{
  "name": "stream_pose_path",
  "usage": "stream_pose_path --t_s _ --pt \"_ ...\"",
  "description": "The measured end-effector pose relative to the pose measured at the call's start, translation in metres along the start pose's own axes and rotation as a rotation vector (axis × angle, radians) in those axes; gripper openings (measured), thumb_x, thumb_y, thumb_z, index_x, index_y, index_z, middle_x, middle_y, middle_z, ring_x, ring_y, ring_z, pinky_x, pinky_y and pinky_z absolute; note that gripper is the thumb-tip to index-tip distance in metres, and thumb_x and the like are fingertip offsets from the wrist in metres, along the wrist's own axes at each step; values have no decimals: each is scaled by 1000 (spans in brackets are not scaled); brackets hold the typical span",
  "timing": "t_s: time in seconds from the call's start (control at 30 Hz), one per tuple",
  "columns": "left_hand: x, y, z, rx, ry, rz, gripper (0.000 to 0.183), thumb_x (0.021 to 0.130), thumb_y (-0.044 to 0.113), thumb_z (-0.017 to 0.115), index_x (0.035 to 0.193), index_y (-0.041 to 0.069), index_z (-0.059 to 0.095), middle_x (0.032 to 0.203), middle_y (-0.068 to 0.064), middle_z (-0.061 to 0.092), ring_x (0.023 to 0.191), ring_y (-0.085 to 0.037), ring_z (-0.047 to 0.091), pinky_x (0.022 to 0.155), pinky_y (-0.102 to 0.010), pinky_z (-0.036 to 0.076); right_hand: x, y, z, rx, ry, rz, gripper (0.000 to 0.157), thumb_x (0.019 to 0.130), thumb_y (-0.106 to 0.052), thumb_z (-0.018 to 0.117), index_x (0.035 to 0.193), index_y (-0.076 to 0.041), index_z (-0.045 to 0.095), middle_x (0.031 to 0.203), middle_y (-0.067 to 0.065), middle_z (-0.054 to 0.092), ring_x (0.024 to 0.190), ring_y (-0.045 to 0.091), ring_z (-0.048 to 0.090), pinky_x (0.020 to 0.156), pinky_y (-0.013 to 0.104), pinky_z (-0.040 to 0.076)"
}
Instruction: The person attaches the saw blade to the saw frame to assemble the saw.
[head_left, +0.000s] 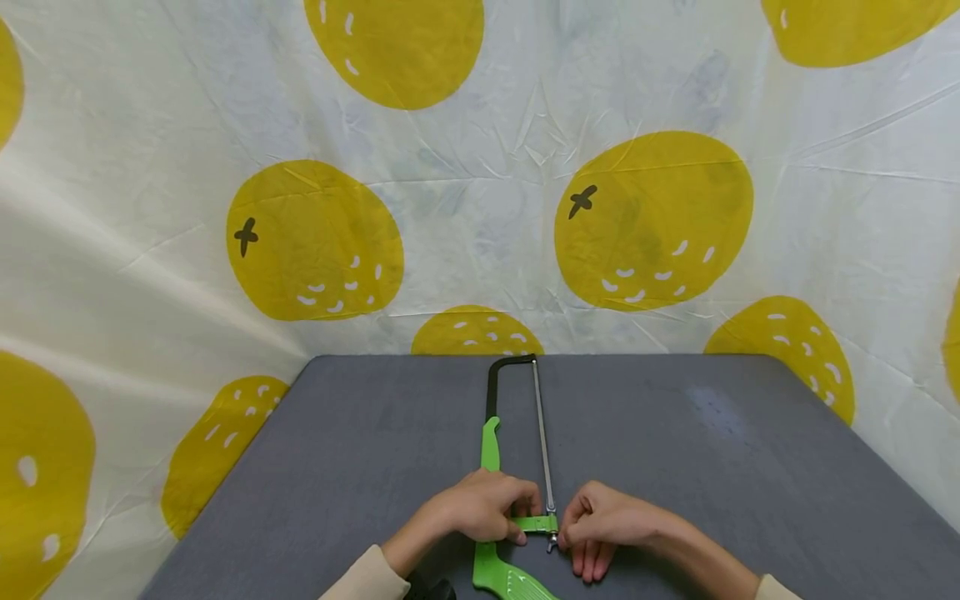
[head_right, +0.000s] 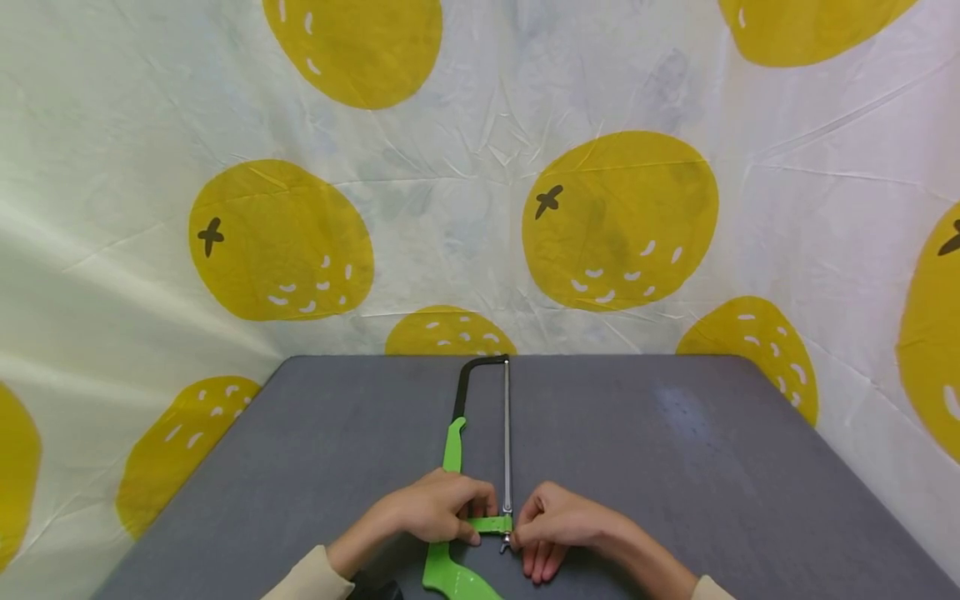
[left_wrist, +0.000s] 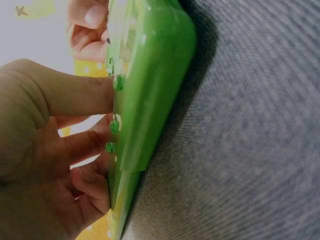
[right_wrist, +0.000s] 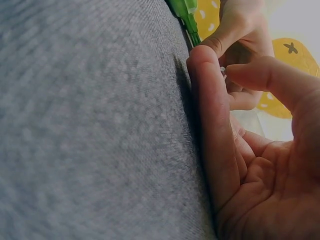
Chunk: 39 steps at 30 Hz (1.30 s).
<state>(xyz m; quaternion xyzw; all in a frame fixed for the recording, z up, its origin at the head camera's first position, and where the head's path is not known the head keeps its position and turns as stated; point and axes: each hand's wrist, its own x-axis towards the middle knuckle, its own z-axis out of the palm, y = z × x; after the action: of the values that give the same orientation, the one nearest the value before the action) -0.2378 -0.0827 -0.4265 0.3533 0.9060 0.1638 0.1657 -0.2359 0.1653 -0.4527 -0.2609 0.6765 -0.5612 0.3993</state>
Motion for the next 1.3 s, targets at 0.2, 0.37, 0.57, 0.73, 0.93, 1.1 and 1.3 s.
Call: stream_pose_path --t_s 0.2,0.37,0.57,0.73,0.93,1.1,1.3 --pt "1 -2 -1 7 4 -3 24 87 27 84 105 31 69 88 20 66 73 7 56 69 -17 46 1 -1 0 -11 18 -8 22 91 -5 61 95 14 71 64 -3 71 56 3 69 50 20 55" --pt "2 -2 -1 9 11 9 24 87 27 84 105 31 69 88 20 66 73 7 55 69 -16 46 1 0 0 -29 33 -12 18 90 -2 62 93 13 71 63 -2 70 55 4 69 49 21 54" --pt "2 0 -2 25 20 -4 24 86 28 85 104 32 69 87 20 65 72 7 55 69 -17 45 1 -1 0 -42 39 -14 18 89 -2 61 92 12 71 63 -2 70 55 4 68 49 20 54" --pt "1 2 -3 22 9 -26 25 86 28 85 105 33 69 88 19 66 73 6 56 70 -18 46 1 -2 2 -38 35 -12 17 89 -2 62 91 12 71 62 -3 69 54 3 68 48 20 53" --pt "0 3 -2 17 5 -24 24 86 28 84 104 33 69 87 20 67 73 6 56 70 -18 46 1 0 2 -40 32 -15 15 90 -3 63 91 10 71 61 -4 69 53 3 67 48 20 53" --pt "1 1 -2 12 5 -21 24 87 28 84 104 33 68 88 19 67 74 5 56 70 -18 46 1 0 2 -46 36 -18 17 90 -4 64 92 11 71 61 -4 69 54 3 68 48 20 53" --pt "2 0 0 8 -2 -19 24 87 28 83 105 32 68 88 19 67 74 5 57 69 -18 46 1 0 2 -40 40 -13 16 90 -4 64 92 11 71 62 -4 70 54 3 68 49 20 53"
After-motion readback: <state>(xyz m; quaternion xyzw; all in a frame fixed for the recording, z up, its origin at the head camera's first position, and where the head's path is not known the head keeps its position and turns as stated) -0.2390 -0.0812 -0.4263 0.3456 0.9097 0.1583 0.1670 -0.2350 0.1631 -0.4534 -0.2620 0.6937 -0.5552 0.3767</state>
